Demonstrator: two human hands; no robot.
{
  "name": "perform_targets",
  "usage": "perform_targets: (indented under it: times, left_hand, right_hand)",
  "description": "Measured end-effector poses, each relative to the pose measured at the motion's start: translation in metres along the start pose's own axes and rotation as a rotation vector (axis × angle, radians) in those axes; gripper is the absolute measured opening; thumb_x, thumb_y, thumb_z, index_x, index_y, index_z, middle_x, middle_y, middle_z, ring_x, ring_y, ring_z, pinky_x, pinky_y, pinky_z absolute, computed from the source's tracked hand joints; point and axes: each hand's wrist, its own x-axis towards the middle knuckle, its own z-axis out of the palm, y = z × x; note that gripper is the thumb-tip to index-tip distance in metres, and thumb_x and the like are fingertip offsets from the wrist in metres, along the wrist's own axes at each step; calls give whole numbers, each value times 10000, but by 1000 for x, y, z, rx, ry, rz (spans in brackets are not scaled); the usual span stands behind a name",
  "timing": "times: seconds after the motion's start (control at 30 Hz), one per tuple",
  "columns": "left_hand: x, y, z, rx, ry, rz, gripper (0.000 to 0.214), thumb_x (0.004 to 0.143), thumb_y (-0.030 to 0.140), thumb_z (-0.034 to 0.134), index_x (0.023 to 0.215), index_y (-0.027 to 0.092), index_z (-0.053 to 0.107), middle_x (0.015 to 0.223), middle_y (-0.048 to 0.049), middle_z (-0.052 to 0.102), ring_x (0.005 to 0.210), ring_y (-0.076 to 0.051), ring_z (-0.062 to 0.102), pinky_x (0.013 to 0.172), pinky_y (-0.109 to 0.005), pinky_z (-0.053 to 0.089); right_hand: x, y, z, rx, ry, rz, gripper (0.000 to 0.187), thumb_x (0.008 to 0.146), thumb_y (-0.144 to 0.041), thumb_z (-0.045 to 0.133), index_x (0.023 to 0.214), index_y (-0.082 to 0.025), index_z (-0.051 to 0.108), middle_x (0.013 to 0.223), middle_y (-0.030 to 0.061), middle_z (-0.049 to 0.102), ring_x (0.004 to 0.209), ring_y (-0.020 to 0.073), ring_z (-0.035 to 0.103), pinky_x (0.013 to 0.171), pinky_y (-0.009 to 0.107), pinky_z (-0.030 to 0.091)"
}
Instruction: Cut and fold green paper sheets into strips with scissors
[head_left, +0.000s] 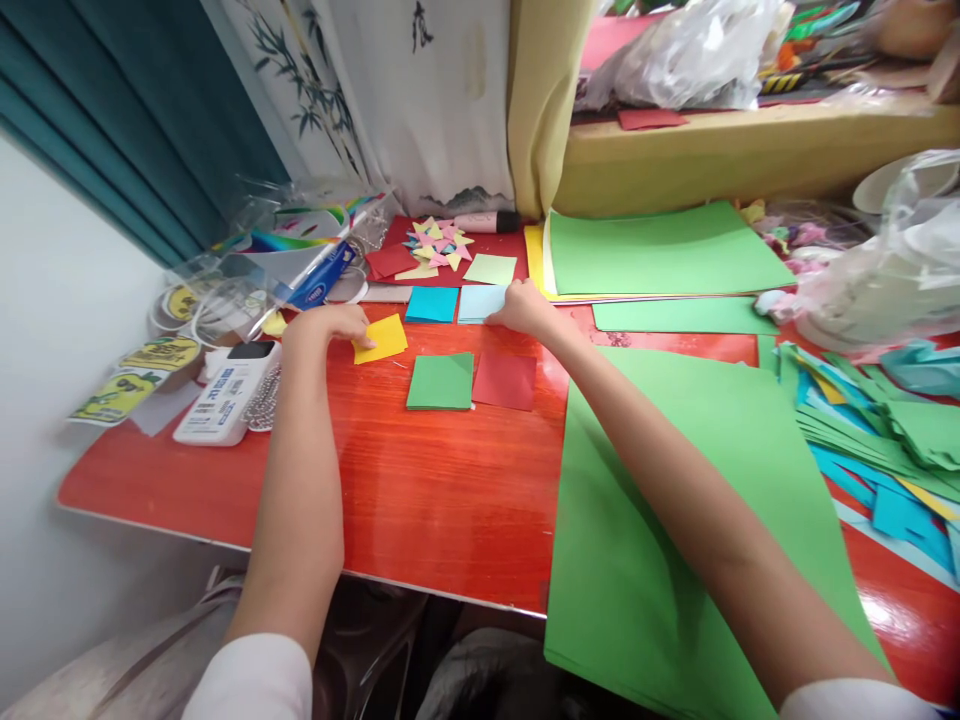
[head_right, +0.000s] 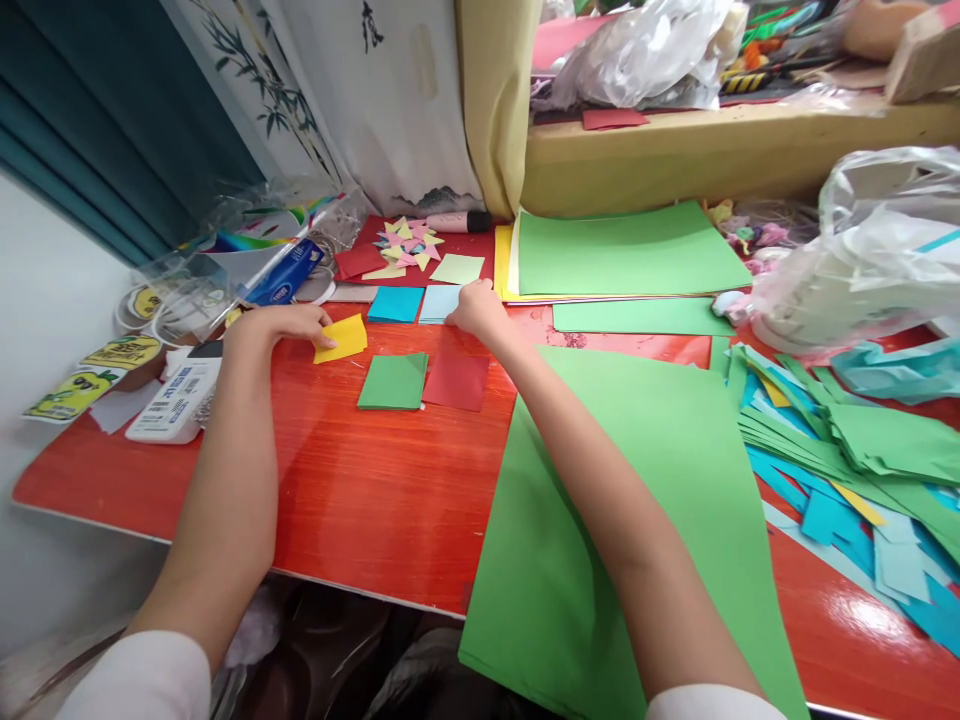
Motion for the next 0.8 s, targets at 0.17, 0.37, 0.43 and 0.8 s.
perform_targets:
  times: [0.17,0.37,0.43,0.8]
  left_hand:
    - [-10,-3,-4,-139,34,15,309,550,248,654,852,192,616,926,-78,658,839,-254,624,675,-296,476]
    - [6,-8,-4,-52,404,36,465,641,89,475,1071,204,610,947,-104,640,919,-271,609,792,-332,467]
    - [13,-7,2,-27,533,86,514,679,73,434,1145,213,597,1043,-117,613,1016,-273,574,893,-355,432]
    - [17,19,27,-183,690,69,449,799,212,453,1244,226,511,1310,-141,444,1224,-312,438,1020,-417,345]
  right_hand:
    - [0,2,-1,11,-8,-13,641,767,-353,687,1229,45,491,1230,271,473,1053,302,567,887,352,458]
    - [0,3,0,5,-2,-13,668,773,-358,684,1253,52,467,1230,261,474,1094,296,544,905,339,444]
    - [2,3,0,4,0,-16,662,771,-364,686,1244,49,477,1225,257,477,1093,295,540,903,341,443]
    - [3,6,2,13,4,-34,647,762,-354,695,1225,47,487,1206,262,492,1107,296,533,920,341,439]
